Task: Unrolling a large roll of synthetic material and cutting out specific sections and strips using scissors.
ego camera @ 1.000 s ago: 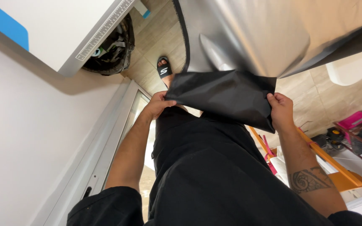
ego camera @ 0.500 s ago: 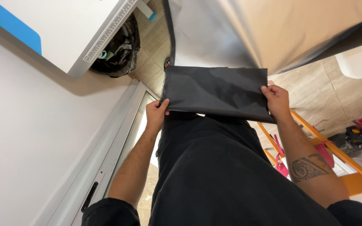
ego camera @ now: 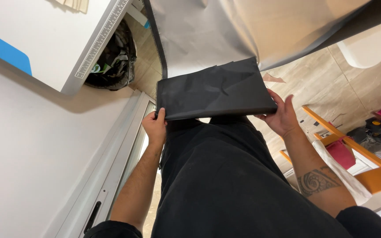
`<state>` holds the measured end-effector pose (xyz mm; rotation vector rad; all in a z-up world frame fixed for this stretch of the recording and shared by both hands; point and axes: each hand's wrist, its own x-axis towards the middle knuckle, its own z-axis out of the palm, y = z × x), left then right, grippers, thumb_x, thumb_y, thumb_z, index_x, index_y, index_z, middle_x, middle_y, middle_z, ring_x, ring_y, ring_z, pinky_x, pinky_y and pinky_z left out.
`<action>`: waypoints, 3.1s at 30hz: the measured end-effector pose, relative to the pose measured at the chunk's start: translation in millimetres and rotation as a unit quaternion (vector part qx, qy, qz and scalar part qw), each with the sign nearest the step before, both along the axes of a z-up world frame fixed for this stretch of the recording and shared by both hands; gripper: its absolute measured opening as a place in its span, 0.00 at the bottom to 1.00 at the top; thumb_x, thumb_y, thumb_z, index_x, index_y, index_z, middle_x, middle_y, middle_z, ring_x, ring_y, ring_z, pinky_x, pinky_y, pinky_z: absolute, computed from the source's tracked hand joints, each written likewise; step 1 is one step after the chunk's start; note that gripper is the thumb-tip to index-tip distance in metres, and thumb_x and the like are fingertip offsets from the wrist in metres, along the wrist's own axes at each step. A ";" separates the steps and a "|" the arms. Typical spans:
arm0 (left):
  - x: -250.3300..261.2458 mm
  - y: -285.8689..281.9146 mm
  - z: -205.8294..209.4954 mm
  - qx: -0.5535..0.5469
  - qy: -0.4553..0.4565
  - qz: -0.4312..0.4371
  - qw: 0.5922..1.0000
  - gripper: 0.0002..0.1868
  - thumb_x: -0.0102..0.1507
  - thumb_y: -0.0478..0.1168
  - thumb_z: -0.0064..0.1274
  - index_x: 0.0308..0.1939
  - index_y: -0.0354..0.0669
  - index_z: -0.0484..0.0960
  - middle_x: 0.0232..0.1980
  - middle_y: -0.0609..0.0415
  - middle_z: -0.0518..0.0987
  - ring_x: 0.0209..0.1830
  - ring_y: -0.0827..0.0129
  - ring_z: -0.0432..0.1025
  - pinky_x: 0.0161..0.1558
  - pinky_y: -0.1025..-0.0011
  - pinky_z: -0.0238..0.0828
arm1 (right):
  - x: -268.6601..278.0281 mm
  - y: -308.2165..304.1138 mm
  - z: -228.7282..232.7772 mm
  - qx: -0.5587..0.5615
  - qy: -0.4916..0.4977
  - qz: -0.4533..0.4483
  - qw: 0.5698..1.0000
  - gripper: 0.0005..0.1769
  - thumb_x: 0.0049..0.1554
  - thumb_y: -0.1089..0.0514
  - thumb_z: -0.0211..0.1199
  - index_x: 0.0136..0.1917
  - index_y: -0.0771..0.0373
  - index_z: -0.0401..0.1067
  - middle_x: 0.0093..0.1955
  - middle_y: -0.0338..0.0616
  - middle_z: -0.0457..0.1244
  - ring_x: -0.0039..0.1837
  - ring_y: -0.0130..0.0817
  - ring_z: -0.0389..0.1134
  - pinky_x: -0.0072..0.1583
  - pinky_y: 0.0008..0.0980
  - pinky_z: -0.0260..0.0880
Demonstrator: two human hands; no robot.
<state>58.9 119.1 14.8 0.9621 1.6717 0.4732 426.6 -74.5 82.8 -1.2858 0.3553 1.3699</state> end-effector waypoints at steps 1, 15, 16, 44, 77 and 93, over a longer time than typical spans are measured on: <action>1.3 1.8 0.6 -0.001 0.002 -0.001 1.000 0.23 0.63 0.35 0.61 0.13 0.40 0.74 0.10 0.53 0.67 0.13 0.74 0.62 0.21 0.78 0.56 | -1.3 -0.6 -2.7 -0.001 0.002 -0.001 1.000 0.46 0.55 0.19 0.49 0.71 0.52 0.69 0.61 0.49 0.68 0.59 0.52 0.71 0.62 0.59 0.72; 17.6 34.2 40.5 -0.023 -0.161 -0.077 0.984 0.06 0.60 0.31 0.65 0.33 0.42 0.83 0.30 0.59 0.79 0.32 0.78 0.72 0.40 0.79 0.72 | -15.3 -22.1 -42.1 -0.133 -0.231 0.123 0.956 0.10 0.67 0.58 0.63 0.48 0.68 0.77 0.44 0.52 0.71 0.47 0.40 0.76 0.43 0.24 0.72; 5.5 27.7 21.2 -0.023 -0.160 -0.077 0.984 0.06 0.60 0.31 0.65 0.33 0.42 0.83 0.30 0.59 0.79 0.32 0.78 0.72 0.40 0.79 0.72 | -17.6 -25.5 -43.1 -0.134 -0.230 0.123 0.956 0.10 0.67 0.58 0.63 0.48 0.68 0.77 0.44 0.52 0.71 0.47 0.40 0.76 0.43 0.24 0.72; 7.9 23.9 -102.3 -0.234 -0.075 0.060 0.968 0.27 0.57 0.35 0.71 0.55 0.38 0.72 0.29 0.53 0.75 0.15 0.68 0.73 0.17 0.81 0.70 | -46.4 -74.3 -90.8 -0.248 -0.259 -0.021 0.933 0.11 0.53 0.68 0.72 0.49 0.66 0.74 0.38 0.44 0.67 0.39 0.32 0.74 0.39 0.19 0.74; 12.0 35.1 -64.4 -0.211 -0.061 0.027 0.975 0.13 0.58 0.37 0.71 0.42 0.38 0.84 0.31 0.54 0.82 0.29 0.68 0.80 0.32 0.71 0.83 | 24.8 14.6 -116.3 -0.200 -0.213 0.221 0.930 0.33 0.60 0.47 0.74 0.67 0.73 0.69 0.60 0.63 0.65 0.63 0.56 0.68 0.62 0.56 0.69; 5.9 44.9 -62.5 -0.144 -0.164 0.009 0.976 0.05 0.60 0.32 0.64 0.37 0.37 0.83 0.29 0.51 0.80 0.29 0.66 0.79 0.33 0.68 0.79 | 38.3 86.8 -99.0 -0.008 -0.244 0.108 0.964 0.14 0.53 0.61 0.78 0.49 0.56 0.75 0.46 0.28 0.65 0.56 0.25 0.69 0.68 0.34 0.68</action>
